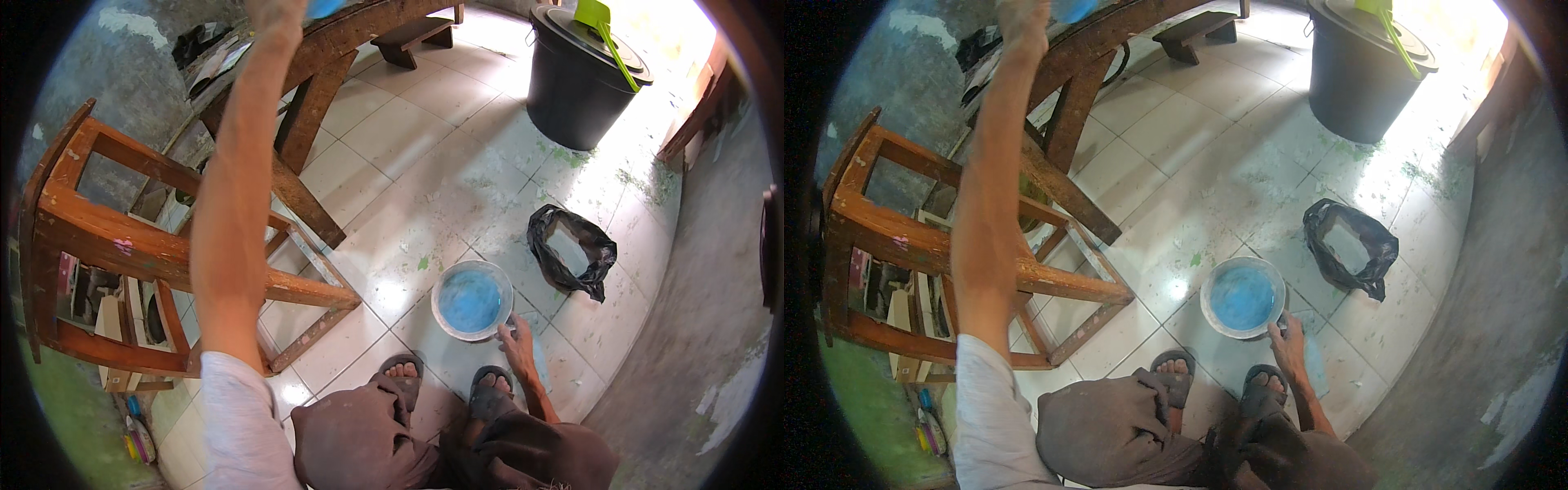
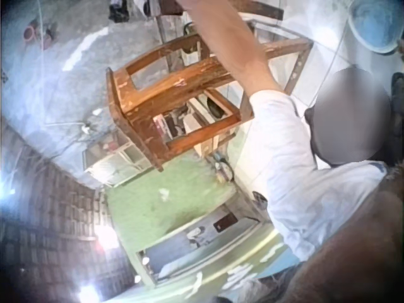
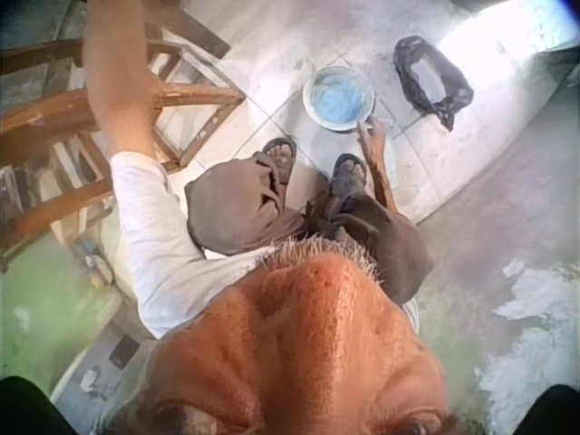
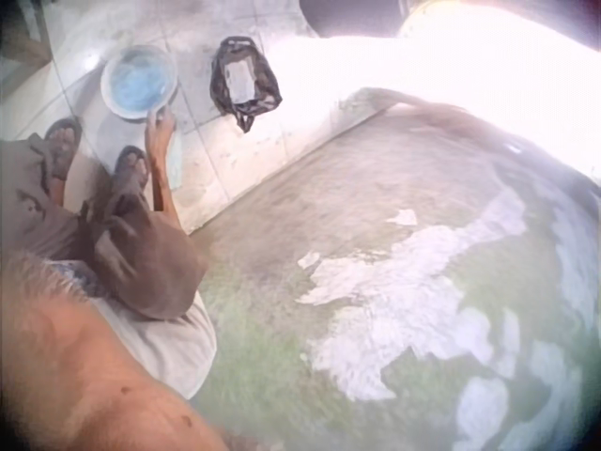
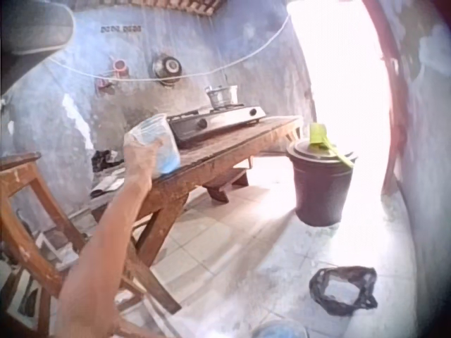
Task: The person mixes a white powder with water in a metal bowl using a trowel, then applies the resulting paste to a wall. The person uses a trowel to scoop the powder, stir the mixture, and spread it onto the wall surface.
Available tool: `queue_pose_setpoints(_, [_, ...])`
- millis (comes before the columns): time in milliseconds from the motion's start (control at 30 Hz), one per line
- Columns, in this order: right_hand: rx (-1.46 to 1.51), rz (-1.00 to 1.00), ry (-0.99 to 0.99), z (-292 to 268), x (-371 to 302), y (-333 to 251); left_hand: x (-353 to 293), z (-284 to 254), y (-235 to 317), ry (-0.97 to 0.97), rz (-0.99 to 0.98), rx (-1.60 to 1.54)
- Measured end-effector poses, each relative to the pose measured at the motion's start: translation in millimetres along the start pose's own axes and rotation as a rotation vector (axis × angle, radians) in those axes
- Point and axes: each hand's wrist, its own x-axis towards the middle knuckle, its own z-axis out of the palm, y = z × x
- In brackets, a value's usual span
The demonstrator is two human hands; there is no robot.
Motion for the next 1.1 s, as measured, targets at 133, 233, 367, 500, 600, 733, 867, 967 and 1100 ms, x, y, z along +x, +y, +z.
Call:
queue_pose_setpoints(133, [0.002, 0.006, -0.037, 2, 7, 9, 54, -35, -48, -0.098, -0.092, 0.105])
queue_pose_setpoints(233, [0.015, 0.030, -0.036, 2, 7, 4, 52, -39, -54, -0.184, -0.184, 0.239])
queue_pose_setpoints(367, [0.008, 0.027, -0.034, 1, 2, -3, 35, -43, -56, -0.284, -0.165, 0.315])
queue_pose_setpoints(500, [0.054, 0.046, -0.065, 4, 0, -3, 36, -53, -65, -0.370, -0.179, 0.279])
queue_pose_setpoints(600, [0.049, 0.043, -0.059, -2, 3, 1, 32, -43, -57, -0.384, -0.168, 0.403])
queue_pose_setpoints(733, [0.035, 0.047, -0.031, 0, 3, 2, 27, -52, -44, -0.269, -0.203, 0.590])
queue_pose_setpoints(867, [0.077, 0.011, -0.020, 2, -3, -12, -14, -61, -30, -0.112, 0.027, 0.966])
queue_pose_setpoints(967, [0.059, -0.023, 0.109, -20, -7, 3, -135, -37, 10, -0.119, 0.358, 0.759])
queue_pose_setpoints(1100, [-0.025, -0.034, 0.123, -22, -6, 0, -301, -74, 6, -0.750, -0.164, 0.464])
